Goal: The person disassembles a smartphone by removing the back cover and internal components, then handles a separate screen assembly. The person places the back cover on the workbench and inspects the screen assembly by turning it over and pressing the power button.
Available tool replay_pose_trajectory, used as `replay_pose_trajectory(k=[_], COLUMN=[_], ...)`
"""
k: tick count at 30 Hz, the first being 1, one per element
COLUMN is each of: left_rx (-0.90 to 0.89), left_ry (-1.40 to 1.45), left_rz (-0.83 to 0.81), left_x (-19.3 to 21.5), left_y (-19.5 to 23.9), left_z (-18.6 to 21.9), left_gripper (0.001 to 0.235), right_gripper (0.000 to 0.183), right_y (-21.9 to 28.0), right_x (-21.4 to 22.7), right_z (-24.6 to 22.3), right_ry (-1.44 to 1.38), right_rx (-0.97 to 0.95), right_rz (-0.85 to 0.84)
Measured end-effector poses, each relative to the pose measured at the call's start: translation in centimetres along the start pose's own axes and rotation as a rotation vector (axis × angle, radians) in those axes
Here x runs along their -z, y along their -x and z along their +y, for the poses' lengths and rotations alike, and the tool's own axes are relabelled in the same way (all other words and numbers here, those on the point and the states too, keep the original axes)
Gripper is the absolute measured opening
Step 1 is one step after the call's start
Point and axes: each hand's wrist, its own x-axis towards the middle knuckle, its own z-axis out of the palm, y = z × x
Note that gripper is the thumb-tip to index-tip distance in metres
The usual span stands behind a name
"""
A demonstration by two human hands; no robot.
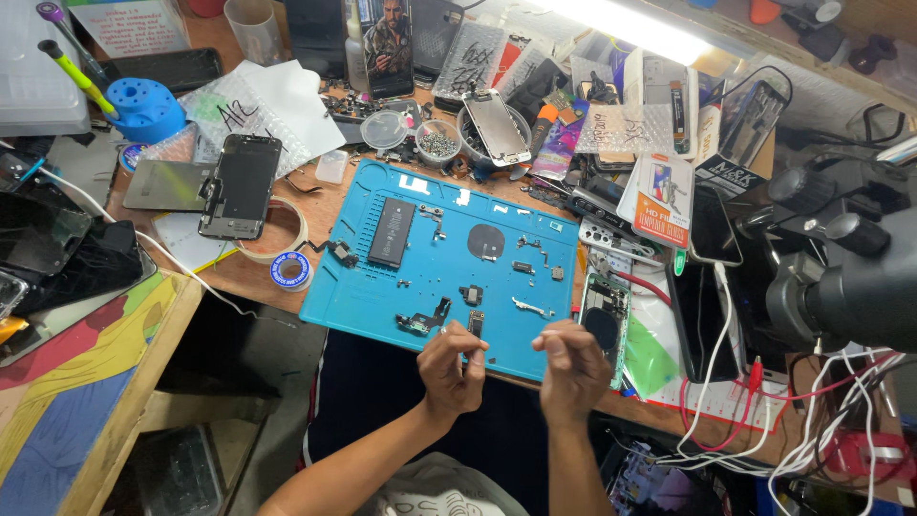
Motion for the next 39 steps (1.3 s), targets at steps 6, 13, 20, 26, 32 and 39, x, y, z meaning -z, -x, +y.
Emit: replay_pose_trajectory(k=[6,13,20,26,32,39], left_rx=[-0.015,-0.05,-0.057,-0.041,-0.008,0.021], left_ry=[0.006,-0.032,-0.045,-0.06,-0.048,-0.059], left_rz=[-0.028,-0.026,-0.025,0.0,0.026,0.021], left_x=[0.1,0.2,0.1,0.0,-0.2,-0.3], left_y=[-0.4,-0.8,-1.0,-0.9,-0.6,-0.3], left_z=[0.3,0.6,0.6,0.4,0.1,-0.1], left_gripper=[0.008,0.009,0.008,0.009,0.01,0.01], right_gripper=[0.013,0.013,0.014,0.011,0.02,0.022], right_y=[-4.9,-18.0,-30.7,-38.1,-40.2,-41.1], right_x=[2.6,7.4,12.4,15.2,15.9,16.1], right_z=[-3.5,-2.4,4.8,11.8,15.0,16.7], right_ry=[0.53,0.975,1.145,1.499,1.398,1.494], right_rx=[0.13,0.283,0.274,0.209,0.066,0.133], right_rz=[0.021,0.03,-0.019,-0.194,-0.224,-0.241])
